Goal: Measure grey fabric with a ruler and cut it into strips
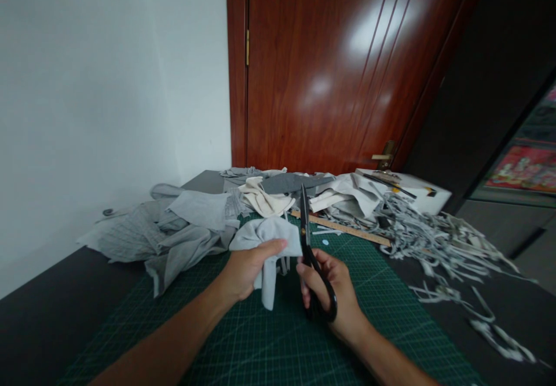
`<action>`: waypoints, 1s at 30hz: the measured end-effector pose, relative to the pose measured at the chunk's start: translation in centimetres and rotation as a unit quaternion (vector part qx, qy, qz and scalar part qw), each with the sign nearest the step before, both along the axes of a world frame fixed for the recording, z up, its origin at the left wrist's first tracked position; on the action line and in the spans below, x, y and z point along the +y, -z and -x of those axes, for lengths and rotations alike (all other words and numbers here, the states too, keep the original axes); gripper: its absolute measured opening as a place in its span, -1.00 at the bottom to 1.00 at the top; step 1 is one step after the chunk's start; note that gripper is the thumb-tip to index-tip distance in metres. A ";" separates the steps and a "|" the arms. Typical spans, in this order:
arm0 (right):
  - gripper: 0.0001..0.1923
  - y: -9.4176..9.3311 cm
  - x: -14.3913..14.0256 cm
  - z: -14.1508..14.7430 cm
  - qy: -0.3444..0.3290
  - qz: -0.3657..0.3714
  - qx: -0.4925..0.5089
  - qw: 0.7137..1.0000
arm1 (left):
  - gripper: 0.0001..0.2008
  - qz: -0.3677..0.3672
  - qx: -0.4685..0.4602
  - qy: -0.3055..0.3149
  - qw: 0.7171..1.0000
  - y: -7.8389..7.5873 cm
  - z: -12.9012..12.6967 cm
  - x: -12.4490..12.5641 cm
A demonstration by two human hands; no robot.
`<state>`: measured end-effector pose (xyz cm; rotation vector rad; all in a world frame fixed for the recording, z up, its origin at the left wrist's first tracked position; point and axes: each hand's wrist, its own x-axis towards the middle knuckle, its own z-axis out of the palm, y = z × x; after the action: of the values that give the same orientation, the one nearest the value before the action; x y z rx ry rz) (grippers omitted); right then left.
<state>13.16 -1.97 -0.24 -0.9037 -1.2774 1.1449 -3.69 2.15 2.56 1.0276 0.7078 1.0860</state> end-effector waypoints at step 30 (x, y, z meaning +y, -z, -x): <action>-0.55 0.4 -1.2 0.2 -0.186 0.027 -0.052 0.981 | -0.46 -0.105 -0.115 -0.110 0.982 -5.0 3.8 0.9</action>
<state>12.93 -3.16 -0.69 -0.7912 -1.5509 1.4435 -7.48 3.02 7.54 0.9961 0.5342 1.4717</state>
